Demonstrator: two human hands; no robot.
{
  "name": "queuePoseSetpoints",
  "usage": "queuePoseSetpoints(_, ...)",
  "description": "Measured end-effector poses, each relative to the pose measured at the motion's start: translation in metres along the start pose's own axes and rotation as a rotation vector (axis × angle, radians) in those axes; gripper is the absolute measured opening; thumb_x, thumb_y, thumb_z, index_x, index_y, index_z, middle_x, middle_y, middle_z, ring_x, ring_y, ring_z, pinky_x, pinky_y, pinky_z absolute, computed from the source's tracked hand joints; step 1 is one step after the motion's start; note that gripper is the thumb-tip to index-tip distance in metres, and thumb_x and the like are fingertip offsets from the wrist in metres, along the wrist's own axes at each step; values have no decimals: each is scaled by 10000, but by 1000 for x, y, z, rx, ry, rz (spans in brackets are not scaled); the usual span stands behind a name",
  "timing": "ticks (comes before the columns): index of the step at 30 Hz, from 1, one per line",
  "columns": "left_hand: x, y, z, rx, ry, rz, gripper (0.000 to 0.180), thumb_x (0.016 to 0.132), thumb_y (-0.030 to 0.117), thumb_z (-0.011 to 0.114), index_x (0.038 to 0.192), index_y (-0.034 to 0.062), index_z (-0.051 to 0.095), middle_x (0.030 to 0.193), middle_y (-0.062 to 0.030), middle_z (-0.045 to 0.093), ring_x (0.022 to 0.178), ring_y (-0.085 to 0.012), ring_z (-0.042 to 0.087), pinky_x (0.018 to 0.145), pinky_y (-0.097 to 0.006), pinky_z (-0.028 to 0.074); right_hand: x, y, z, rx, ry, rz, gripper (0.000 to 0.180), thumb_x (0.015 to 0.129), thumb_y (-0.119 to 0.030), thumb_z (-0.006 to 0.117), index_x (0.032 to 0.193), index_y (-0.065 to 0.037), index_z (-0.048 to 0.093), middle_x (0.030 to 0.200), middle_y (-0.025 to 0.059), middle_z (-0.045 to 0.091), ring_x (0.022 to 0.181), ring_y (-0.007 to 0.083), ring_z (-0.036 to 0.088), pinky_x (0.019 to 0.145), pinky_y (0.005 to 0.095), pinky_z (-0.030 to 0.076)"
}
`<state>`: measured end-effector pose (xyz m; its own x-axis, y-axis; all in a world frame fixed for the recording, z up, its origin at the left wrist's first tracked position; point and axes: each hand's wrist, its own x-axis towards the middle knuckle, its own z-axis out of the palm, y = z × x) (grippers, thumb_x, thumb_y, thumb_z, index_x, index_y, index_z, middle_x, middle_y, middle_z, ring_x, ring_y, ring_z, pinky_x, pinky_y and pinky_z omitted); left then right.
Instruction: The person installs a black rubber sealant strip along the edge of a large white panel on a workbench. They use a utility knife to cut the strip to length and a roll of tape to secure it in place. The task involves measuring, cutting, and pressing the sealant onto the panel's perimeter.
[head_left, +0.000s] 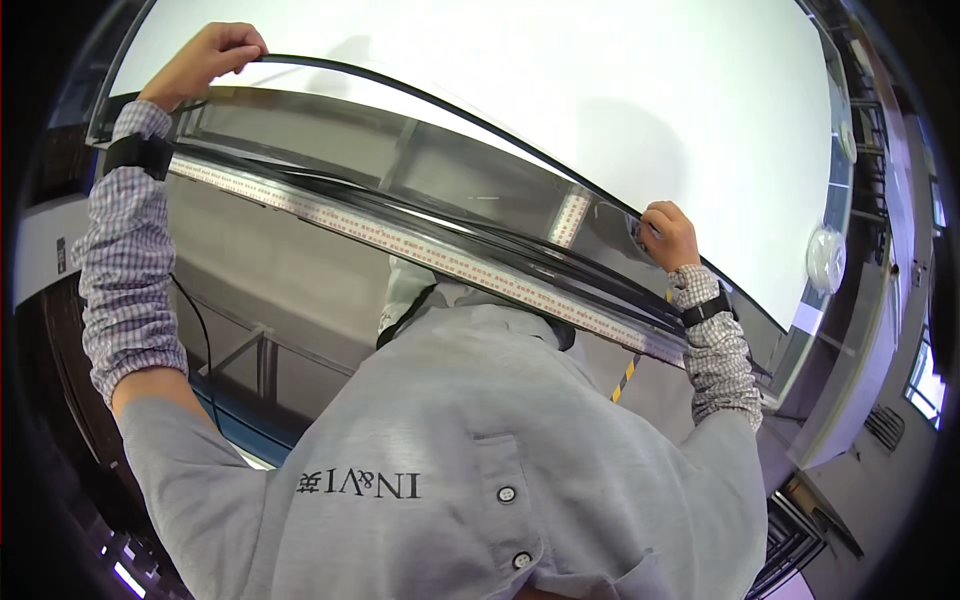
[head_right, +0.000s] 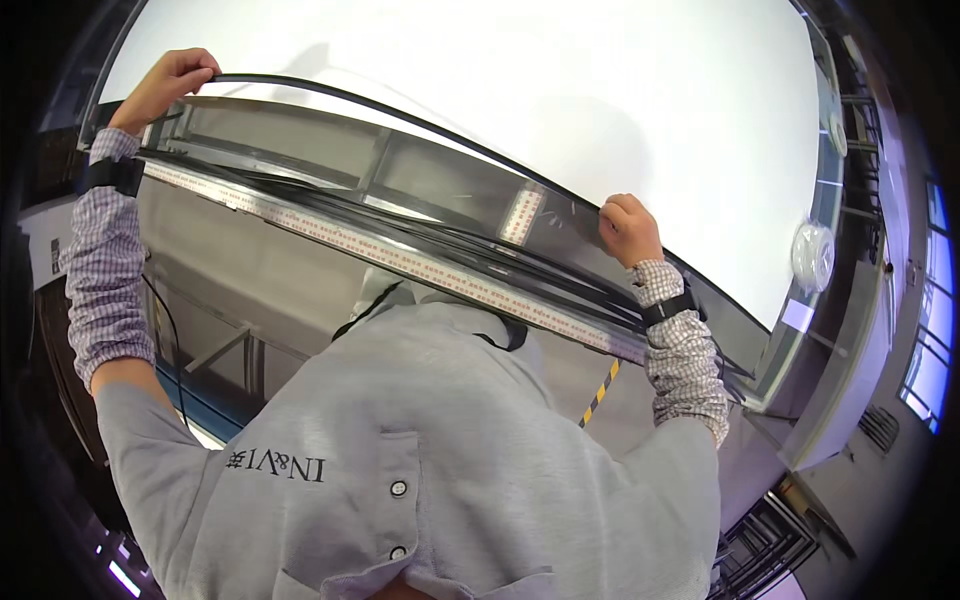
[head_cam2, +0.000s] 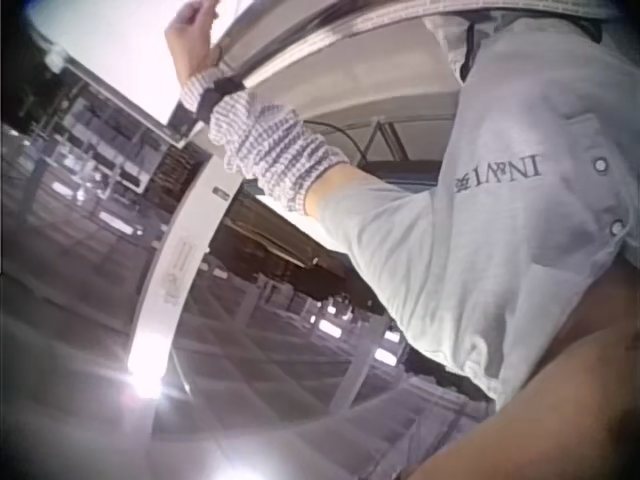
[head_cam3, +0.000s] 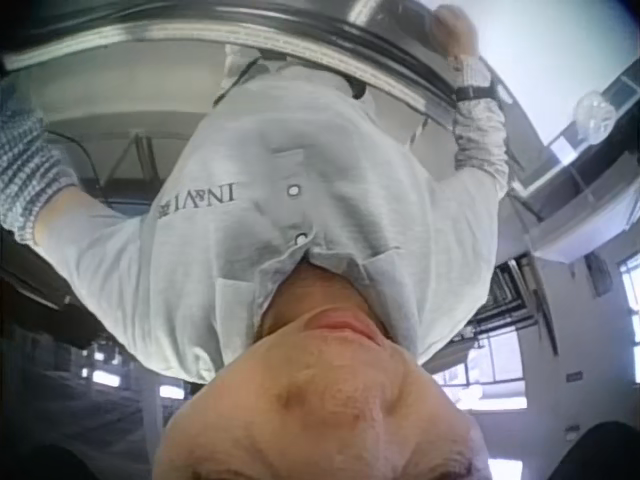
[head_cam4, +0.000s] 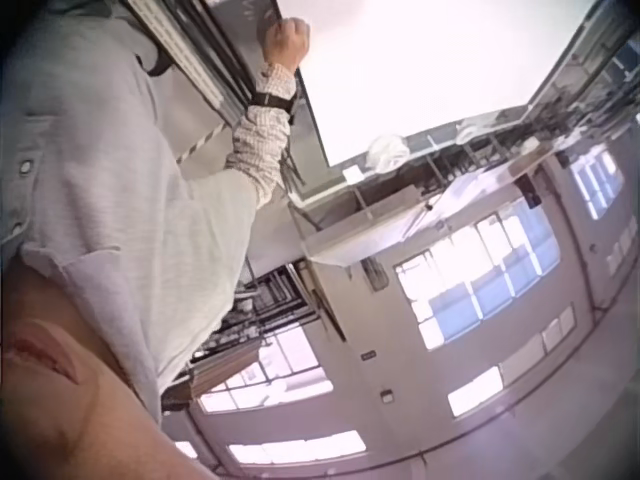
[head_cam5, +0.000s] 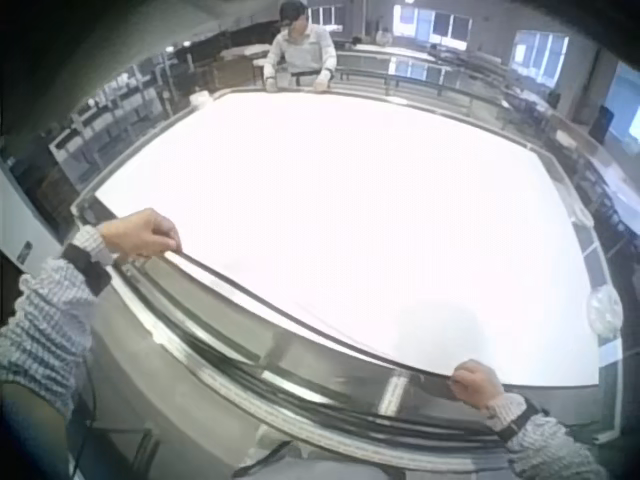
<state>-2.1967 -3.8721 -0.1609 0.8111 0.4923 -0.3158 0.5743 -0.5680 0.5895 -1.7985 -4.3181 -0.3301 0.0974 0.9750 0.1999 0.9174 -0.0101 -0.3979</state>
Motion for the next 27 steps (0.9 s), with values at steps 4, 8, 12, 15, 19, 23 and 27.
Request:
queuePoseSetpoints(4, -12, 16, -15, -31, 102, -65, 197, 825, 272, 628, 868, 83, 658, 641, 89, 470, 605, -22, 349, 545, -190, 272, -6, 4, 6, -11, 20, -11, 103, 658, 6, 617, 720, -45, 553, 788, 68, 574, 751, 243, 570, 635, 340, 486)
queuePoseSetpoints(8, -10, 17, -16, 19, 59, -50, 267, 779, 395, 668, 843, 137, 686, 631, 69, 528, 605, -41, 403, 540, -215, 319, 0, 1, 7, 0, 43, -95, 99, 666, 1, 619, 722, -39, 548, 796, 74, 570, 754, 245, 567, 631, 339, 487)
queuePoseSetpoints(12, -4, 8, -11, 39, 131, -73, 289, 767, 409, 675, 840, 129, 685, 633, 62, 539, 617, -45, 431, 557, -220, 356, 13, -7, 20, 8, 58, -133, 92, 675, -2, 613, 729, -33, 546, 803, 80, 563, 757, 247, 563, 632, 338, 488)
queuePoseSetpoints(15, -3, 5, -9, 25, 99, -88, 292, 765, 406, 677, 841, 125, 685, 635, 59, 547, 615, -46, 435, 566, -216, 367, 24, -12, 33, -3, 65, -148, 87, 679, -12, 613, 728, -33, 545, 805, 76, 562, 763, 244, 561, 633, 338, 488)
queuePoseSetpoints(19, -1, 4, -8, 0, 82, -93, 270, 776, 374, 675, 841, 112, 683, 621, 57, 541, 588, -47, 421, 540, -197, 340, 32, -16, 37, 22, 83, -197, 82, 688, -25, 612, 725, -36, 540, 801, 69, 554, 760, 238, 554, 626, 335, 483)
queuePoseSetpoints(23, 6, 1, -6, 7, 53, -86, 225, 805, 333, 655, 836, 111, 673, 631, 89, 518, 596, -24, 390, 541, -195, 315, 45, -24, 45, 19, 53, -206, 80, 698, -37, 611, 736, -40, 541, 802, 70, 553, 776, 236, 550, 634, 335, 482)
queuePoseSetpoints(27, 7, -1, -2, 35, 90, -80, 255, 802, 356, 655, 838, 105, 672, 621, 85, 514, 582, -28, 389, 534, -197, 316, 56, -34, 52, 49, 66, -217, 76, 698, -35, 615, 721, -37, 542, 800, 75, 555, 768, 234, 546, 638, 335, 480)
